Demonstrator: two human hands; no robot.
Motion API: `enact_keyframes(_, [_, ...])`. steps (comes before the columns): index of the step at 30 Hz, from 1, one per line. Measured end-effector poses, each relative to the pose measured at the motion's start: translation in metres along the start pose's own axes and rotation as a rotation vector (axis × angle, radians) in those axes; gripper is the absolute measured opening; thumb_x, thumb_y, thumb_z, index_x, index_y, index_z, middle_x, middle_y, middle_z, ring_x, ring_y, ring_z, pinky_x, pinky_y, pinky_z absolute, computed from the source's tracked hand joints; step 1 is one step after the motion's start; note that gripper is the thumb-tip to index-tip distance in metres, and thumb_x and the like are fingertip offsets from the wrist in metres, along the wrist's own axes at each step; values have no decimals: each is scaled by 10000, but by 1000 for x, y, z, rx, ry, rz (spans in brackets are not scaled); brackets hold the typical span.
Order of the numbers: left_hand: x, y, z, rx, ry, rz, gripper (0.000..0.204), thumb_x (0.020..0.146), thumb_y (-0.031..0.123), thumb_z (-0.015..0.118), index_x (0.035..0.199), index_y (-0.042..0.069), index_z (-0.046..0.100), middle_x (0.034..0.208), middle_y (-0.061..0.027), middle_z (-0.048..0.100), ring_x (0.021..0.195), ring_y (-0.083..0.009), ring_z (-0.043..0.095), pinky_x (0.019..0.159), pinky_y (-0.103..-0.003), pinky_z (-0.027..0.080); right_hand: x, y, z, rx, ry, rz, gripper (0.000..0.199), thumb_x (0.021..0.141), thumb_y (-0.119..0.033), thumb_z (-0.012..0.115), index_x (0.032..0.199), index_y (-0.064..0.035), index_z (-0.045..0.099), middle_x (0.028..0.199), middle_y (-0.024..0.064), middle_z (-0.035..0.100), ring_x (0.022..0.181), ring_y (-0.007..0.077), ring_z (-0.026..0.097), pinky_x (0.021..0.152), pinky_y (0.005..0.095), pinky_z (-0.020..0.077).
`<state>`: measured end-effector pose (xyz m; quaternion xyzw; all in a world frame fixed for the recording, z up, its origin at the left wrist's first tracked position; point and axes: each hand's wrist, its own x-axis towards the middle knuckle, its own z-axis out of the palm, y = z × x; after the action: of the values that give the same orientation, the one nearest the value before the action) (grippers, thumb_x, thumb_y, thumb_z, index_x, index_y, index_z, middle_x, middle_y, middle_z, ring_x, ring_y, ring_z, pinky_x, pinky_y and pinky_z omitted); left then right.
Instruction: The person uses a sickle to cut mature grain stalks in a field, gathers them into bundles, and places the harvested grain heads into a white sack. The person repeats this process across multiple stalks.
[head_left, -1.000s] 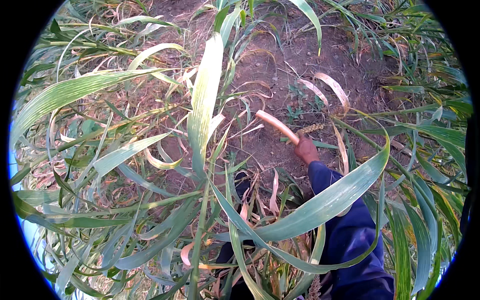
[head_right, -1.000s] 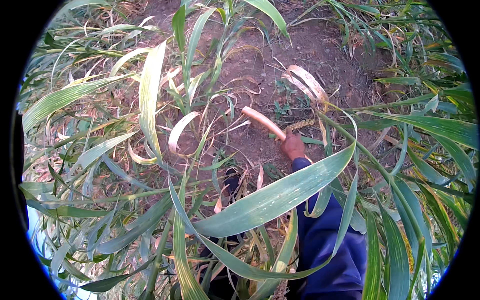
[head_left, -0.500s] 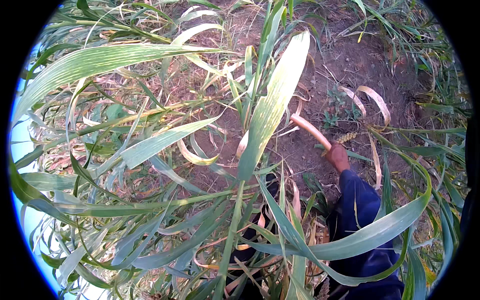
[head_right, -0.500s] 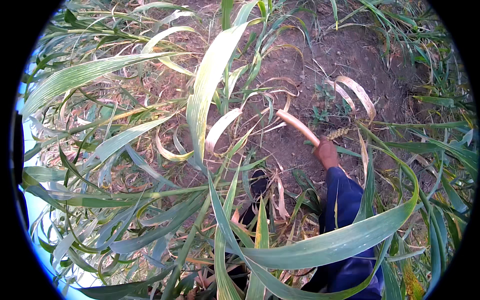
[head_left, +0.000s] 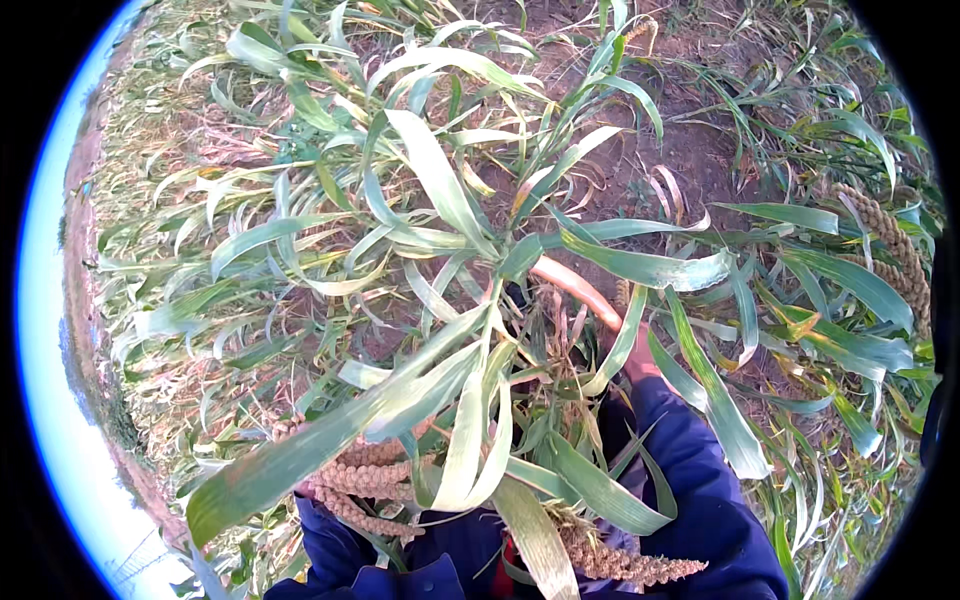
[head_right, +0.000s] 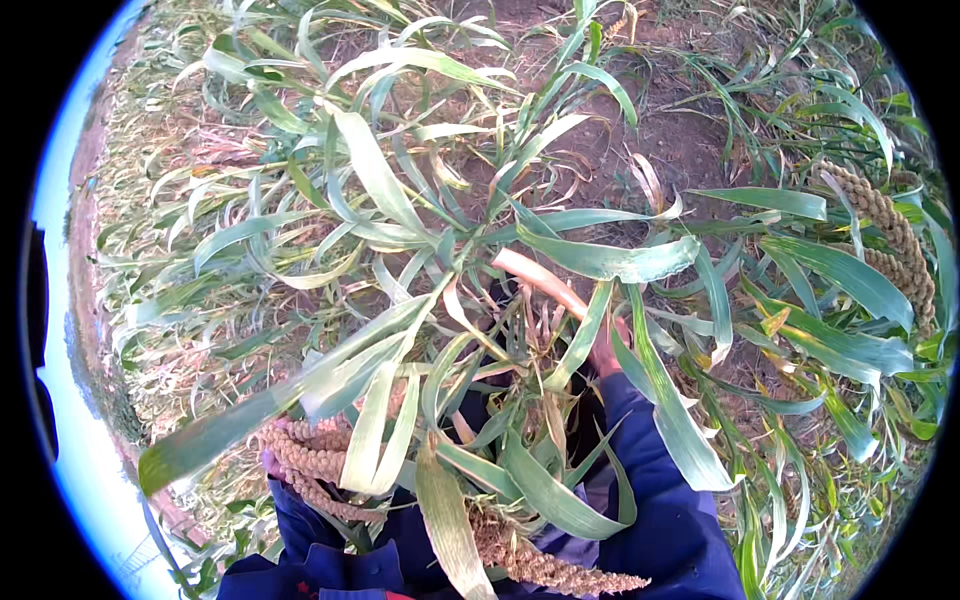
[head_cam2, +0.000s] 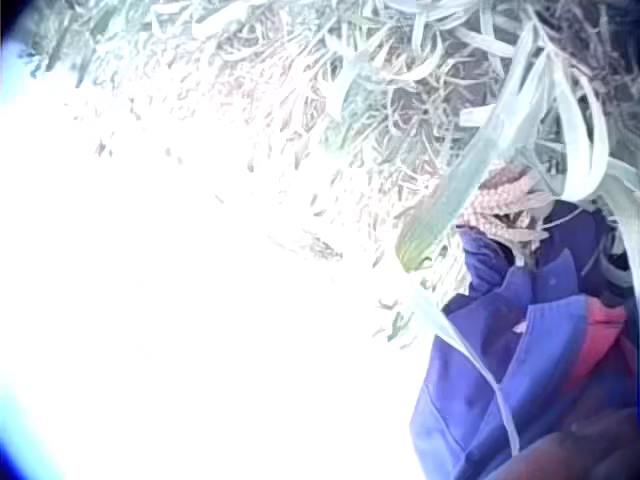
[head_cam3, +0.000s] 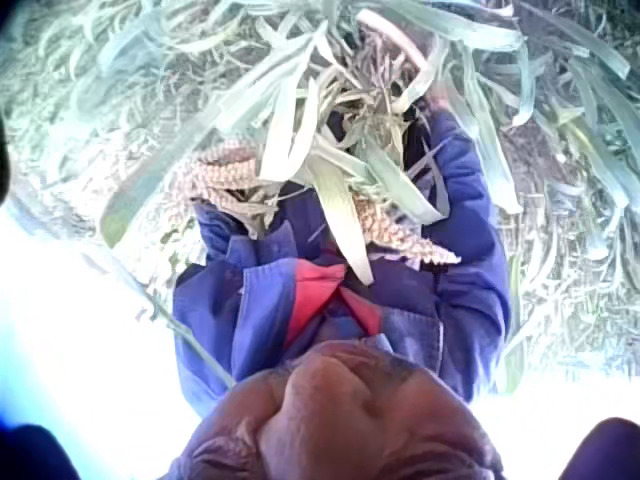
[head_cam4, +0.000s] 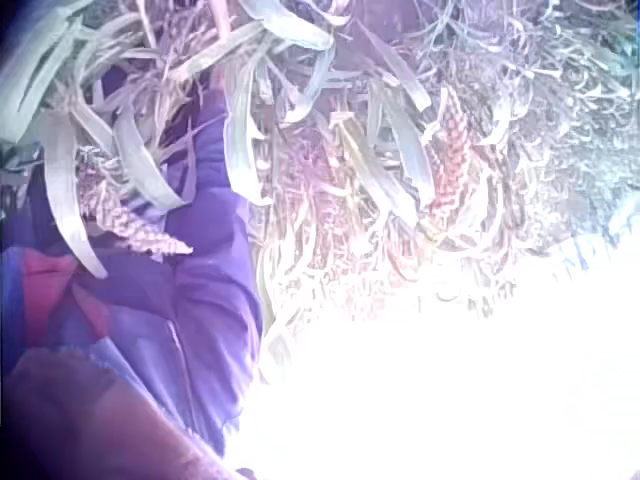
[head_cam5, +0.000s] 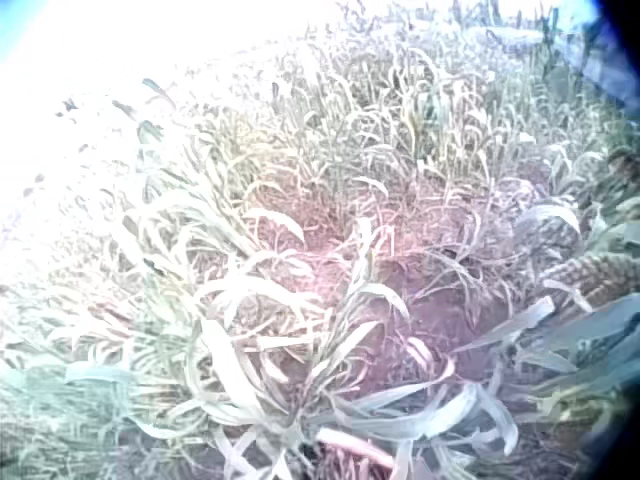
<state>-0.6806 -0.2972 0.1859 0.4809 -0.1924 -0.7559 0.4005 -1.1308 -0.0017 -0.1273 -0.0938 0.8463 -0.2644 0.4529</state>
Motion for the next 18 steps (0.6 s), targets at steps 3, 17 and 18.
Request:
enact_keyframes(3, [-19, 42, 9, -81, -171, 75, 695, 710, 197, 697, 1303, 99, 349, 1153, -39, 438, 1083, -183, 442, 999, -372, 333, -56, -24, -40, 132, 31, -73, 462, 825, -169, 565, 1251, -21, 465, 1152, 195, 587, 1022, 324, 588, 879, 405, 459])
enact_keyframes(17, [-109, -4, 124, -288, -786, -387, 595, 677, 141, 703, 1218, 204, 462, 1130, -51, 430, 1055, -246, 429, 909, -425, 401, -325, -94, -156, 656, 199, -569, 588, 843, -123, 553, 1379, 18, 357, 1217, 148, 569, 1066, 239, 579, 919, 327, 444])
enact_keyframes(18, [-114, -4, 129, -283, -800, -485, 617, 650, 117, 706, 1215, 189, 468, 1123, -57, 433, 1052, -260, 432, 911, -412, 394, -364, -123, -154, 572, 266, -575, 596, 844, -97, 551, 1390, 12, 340, 1184, 131, 576, 1002, 213, 585, 869, 301, 455])
